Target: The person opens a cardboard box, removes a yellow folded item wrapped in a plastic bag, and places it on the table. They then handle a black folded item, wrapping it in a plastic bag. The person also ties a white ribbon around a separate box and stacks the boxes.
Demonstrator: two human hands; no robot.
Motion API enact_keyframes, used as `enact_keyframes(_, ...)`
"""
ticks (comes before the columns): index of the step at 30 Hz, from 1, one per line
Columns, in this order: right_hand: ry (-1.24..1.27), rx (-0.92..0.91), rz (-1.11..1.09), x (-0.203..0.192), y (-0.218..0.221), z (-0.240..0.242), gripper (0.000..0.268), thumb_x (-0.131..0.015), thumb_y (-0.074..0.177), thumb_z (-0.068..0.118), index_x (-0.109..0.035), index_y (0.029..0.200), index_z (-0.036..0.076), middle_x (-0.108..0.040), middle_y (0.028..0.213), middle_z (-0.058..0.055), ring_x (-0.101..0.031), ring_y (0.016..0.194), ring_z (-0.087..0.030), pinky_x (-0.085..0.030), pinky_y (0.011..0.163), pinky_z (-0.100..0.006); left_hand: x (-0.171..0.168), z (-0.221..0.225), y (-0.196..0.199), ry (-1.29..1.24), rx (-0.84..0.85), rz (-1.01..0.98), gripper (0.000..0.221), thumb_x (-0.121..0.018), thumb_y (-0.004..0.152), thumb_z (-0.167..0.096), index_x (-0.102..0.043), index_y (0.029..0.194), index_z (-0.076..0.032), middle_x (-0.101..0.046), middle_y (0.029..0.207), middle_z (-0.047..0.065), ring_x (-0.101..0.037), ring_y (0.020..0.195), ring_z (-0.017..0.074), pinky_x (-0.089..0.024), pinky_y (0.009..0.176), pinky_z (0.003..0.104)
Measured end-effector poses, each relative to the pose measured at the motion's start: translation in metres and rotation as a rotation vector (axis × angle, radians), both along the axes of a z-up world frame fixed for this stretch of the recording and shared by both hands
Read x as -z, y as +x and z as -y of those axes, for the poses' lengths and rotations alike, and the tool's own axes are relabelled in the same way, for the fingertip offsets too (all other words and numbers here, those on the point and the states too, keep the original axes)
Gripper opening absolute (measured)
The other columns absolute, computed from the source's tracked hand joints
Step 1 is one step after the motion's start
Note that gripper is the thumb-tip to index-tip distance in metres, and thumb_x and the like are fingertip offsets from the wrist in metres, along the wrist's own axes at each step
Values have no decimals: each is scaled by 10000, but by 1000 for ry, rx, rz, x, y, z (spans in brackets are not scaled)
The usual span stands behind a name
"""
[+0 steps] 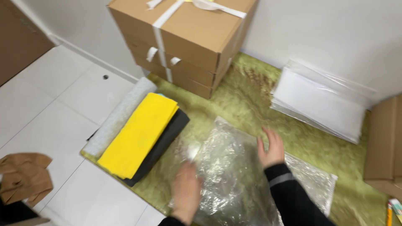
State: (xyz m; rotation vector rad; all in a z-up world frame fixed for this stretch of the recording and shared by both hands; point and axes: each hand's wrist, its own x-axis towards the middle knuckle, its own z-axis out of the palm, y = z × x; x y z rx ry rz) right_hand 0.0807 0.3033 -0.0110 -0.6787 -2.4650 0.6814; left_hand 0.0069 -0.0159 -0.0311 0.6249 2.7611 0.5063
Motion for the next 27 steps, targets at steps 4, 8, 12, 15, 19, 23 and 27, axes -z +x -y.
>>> enact_keyframes(4, 222, 14, 91, 31, 82, 39, 583, -600, 983, 212, -480, 1546, 117, -428, 1629, -201, -386, 1508, -412, -312, 1202, -630, -8, -132, 20, 222, 537, -81, 672, -525, 973, -298, -348, 1579, -67, -262, 1688, 152, -220, 1566, 295, -73, 1245, 602)
enact_keyframes(8, 248, 111, 355, 61, 114, 21, 711, -492, 1028, 462, -280, 1668, 236, -228, 1760, -41, -128, 1642, -285, -114, 1248, -648, -20, -214, 11, -152, 926, -50, 709, -184, 1088, -504, -98, 1670, -108, 11, 1760, 87, 14, 1619, 269, 32, 1266, 599)
enact_keyframes(12, 322, 211, 555, 53, 161, -29, 715, -239, 1039, 664, -193, 1675, 341, -123, 1761, -18, -77, 1616, -240, 18, 1247, -626, 15, -204, -39, 170, 907, -119, 657, -248, 1064, -589, -241, 1656, -305, -115, 1753, 49, -58, 1610, 233, 71, 1257, 556)
enact_keyframes(15, 134, 356, 659, 50, 204, -62, 706, -218, 1036, 606, -121, 1678, 329, -55, 1757, -11, -1, 1613, -230, 103, 1234, -616, -10, -184, -87, -217, 587, 34, 684, -353, 1053, -567, -96, 1669, -417, 88, 1771, 43, 87, 1622, 299, 129, 1275, 546)
enact_keyframes(19, 247, 518, 698, 66, 246, -85, 753, -221, 1019, 672, -141, 1685, 331, -97, 1767, -1, -33, 1627, -227, 52, 1243, -657, 13, -158, -128, -274, 526, -212, 715, -119, 1031, -627, -42, 1677, -330, 59, 1765, 26, 45, 1620, 246, 7, 1244, 644)
enact_keyframes(23, 92, 770, 372, 44, 253, -64, 980, -696, 887, 530, -264, 1707, 214, -343, 1671, -217, -487, 1424, -445, -492, 1117, -578, 52, -167, -103, -96, 333, -341, 728, -373, 1002, -469, -255, 1669, -203, -114, 1789, 156, -123, 1635, 364, -90, 1253, 737)
enact_keyframes(27, -200, 1090, 335, 133, 305, -105, 941, -949, 660, 466, -612, 1488, 169, -678, 1085, -8, -712, 1052, -243, -605, 921, -398, 12, -232, -22, 134, 509, -250, 869, -695, 783, -191, -405, 1584, -22, -313, 1630, 347, -260, 1541, 538, -246, 1211, 688)
